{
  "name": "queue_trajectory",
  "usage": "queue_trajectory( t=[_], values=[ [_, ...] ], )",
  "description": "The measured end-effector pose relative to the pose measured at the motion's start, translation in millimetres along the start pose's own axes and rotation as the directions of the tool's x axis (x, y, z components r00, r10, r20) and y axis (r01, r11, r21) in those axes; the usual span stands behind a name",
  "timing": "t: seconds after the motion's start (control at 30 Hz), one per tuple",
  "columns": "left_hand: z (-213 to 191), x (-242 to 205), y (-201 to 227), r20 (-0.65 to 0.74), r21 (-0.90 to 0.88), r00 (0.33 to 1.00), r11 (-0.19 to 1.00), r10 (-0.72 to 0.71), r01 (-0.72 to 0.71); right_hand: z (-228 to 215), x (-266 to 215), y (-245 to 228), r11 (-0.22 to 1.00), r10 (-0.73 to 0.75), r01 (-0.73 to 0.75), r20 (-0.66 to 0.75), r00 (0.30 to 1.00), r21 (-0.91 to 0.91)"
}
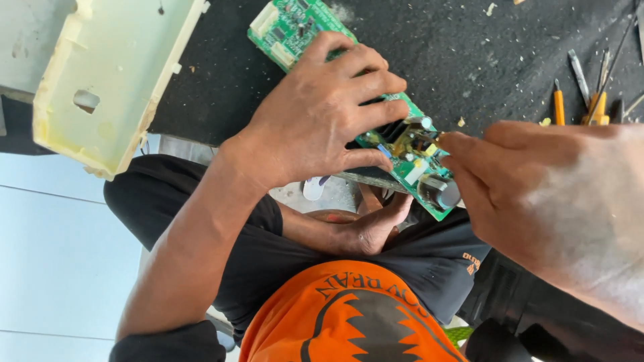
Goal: The person uses a screwdriver to scrape and clean components on a green circuit board. They then use a pair of pliers to remove a small part from the board. The person continues to scrape the board with the screwdriver.
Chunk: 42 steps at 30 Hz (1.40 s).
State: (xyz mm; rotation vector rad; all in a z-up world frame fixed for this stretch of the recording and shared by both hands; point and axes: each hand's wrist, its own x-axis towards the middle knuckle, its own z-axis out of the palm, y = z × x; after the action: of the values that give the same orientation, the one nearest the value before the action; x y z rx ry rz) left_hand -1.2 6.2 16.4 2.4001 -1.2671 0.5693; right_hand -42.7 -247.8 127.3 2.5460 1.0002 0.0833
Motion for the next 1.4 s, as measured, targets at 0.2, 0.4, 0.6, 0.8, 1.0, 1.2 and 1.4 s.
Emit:
queue_trajectory(
  t=[0.2, 0.4, 0.6, 0.8, 1.0, 1.2, 1.4],
  values=[
    [3, -1, -3, -0.031, 0.048, 0.999, 0.998, -0.029, 0.030, 3, 1, -2, 0.972, -0.043, 0.058, -0.072, 0.996, 0.227],
    [7, -1, -1, -0.039, 0.081, 0.999, 0.997, -0.019, 0.022, -4, 12, 15, 0.807, 0.105, -0.210, 0.215, 0.971, 0.552],
    [6, -2, -1, -0.036, 0.101, 0.999, 0.994, -0.027, 0.031, -11, 3, 0, 0.827, 0.073, -0.090, 0.054, 0.996, 0.555],
    [8, -3, -1, -0.045, 0.103, 0.999, 0.994, -0.029, 0.034, -8, -1, -5, 0.919, 0.042, -0.049, 0.028, 0.999, 0.392],
    [10, -3, -1, -0.045, 0.103, 0.998, 0.994, -0.036, 0.040, -3, -3, -13, 0.954, 0.041, -0.032, -0.024, 0.999, 0.299],
    [14, -3, -1, -0.040, 0.120, 0.998, 0.991, -0.049, 0.053, -6, -7, -17, 0.973, 0.033, -0.026, -0.028, 0.999, 0.229],
    [16, -4, 0, -0.043, 0.148, 0.998, 0.987, -0.055, 0.061, -8, -7, -16, 0.972, 0.018, -0.022, 0.021, 1.000, 0.234]
  ],
)
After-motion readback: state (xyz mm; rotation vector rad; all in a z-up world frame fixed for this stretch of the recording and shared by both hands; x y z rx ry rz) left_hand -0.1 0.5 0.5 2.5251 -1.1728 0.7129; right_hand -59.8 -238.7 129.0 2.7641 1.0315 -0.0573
